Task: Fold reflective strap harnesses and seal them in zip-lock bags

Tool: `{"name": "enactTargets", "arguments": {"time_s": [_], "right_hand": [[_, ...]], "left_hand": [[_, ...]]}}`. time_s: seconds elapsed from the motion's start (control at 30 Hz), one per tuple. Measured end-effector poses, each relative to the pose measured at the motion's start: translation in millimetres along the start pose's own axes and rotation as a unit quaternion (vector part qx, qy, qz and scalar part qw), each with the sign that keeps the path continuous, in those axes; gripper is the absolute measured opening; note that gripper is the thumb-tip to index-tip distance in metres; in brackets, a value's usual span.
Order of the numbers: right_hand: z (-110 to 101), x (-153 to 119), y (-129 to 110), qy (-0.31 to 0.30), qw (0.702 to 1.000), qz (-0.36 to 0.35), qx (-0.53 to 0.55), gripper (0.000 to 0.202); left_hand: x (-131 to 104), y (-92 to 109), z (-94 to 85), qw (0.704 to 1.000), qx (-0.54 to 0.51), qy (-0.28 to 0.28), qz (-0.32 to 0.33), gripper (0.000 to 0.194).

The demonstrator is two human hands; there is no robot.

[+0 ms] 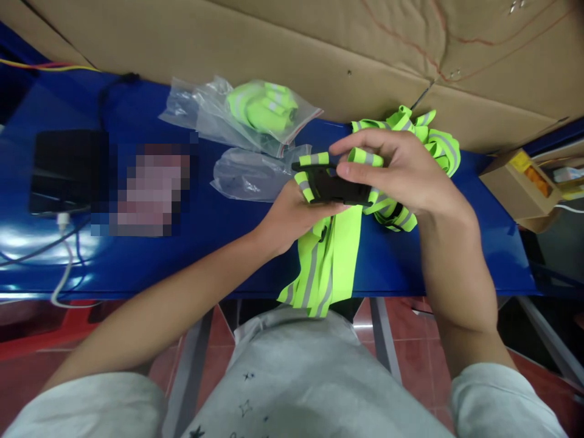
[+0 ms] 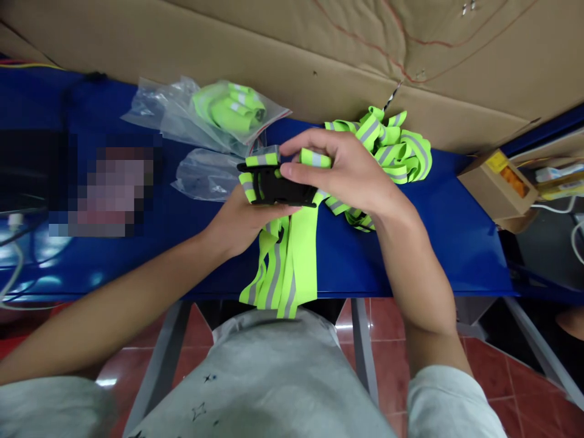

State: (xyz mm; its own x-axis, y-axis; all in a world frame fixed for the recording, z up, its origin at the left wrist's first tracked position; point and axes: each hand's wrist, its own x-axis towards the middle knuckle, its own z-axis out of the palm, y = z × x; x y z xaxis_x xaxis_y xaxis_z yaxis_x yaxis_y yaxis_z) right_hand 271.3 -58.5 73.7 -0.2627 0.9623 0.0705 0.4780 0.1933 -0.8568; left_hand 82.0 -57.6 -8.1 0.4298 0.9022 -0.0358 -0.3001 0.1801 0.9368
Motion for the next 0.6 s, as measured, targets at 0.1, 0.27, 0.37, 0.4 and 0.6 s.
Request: {"name": "enactTargets", "arguments": {"time_s": [0.1,0.27,0.37,0.4,0.6], "right_hand": [[-6,-2,-8,-0.030,0.999,-0.029,-0.023,0.046],[-19,-8,-30,-0.106,0.968,-0.129,-0.189,0.065],[-20,-8,-39,-0.076,0.949,-0.136,-0.274,0.039],[-19,-7,-40,-0.059,0.946,-0.138,-0.287,0.040],[-3,-1,-36,0.038,0.943,-0.157,-0.292,0.036]], "left_hand": [[0,3,2.6,1.000,-0.011,0.013,0.015,0.044],[3,7,0.1,0.999,-0.014,-0.016,0.031,0.029],[3,10,-0.7,1.000,-0.008,-0.004,0.007,0.034],[3,11,-1.0,1.000,-0.012,-0.002,-0.008,0.037],[4,15,-4.9,0.996,-0.034,-0.051,-0.066,0.037]]}}
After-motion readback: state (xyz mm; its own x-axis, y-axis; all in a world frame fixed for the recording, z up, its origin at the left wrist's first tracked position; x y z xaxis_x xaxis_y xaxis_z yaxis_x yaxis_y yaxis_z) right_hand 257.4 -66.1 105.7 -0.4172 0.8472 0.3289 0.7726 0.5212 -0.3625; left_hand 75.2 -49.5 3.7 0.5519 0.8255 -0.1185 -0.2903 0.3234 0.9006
